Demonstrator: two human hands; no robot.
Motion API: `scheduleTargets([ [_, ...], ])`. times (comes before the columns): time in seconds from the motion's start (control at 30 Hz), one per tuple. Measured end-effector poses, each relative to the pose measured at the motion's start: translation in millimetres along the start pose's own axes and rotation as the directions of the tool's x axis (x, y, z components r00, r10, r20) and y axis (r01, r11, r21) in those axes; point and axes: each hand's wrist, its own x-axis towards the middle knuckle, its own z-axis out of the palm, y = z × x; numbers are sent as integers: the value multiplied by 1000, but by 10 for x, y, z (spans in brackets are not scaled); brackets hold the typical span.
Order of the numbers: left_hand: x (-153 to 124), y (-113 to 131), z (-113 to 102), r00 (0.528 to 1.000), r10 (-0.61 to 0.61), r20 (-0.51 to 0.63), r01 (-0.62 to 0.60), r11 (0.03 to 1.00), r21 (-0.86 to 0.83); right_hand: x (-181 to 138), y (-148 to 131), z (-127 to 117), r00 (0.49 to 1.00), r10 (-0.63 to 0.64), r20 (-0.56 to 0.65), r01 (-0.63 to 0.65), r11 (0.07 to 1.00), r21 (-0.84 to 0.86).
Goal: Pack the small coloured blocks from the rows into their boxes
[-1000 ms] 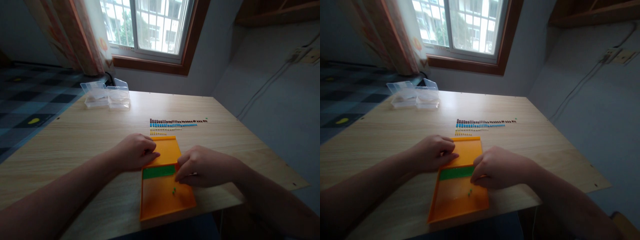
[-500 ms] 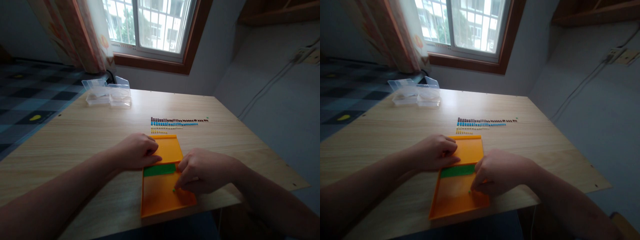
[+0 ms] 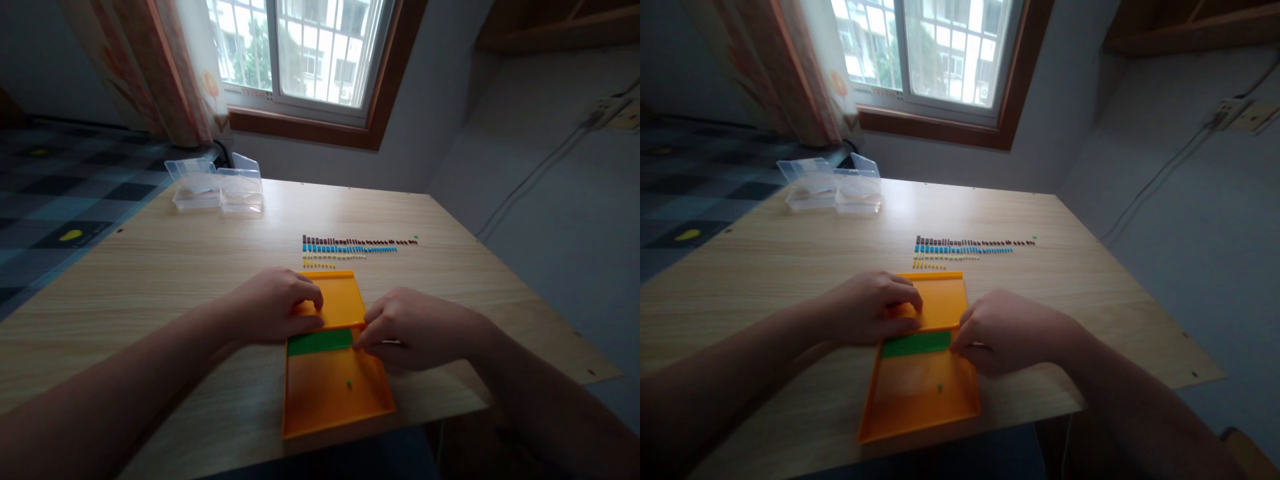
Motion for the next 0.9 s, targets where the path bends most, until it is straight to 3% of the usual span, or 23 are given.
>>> scheduleTargets([
  [0.9, -2, -12, 12, 1000, 21, -17, -21, 1000, 10, 31, 34, 71, 1000, -25, -9, 24, 999, -24],
])
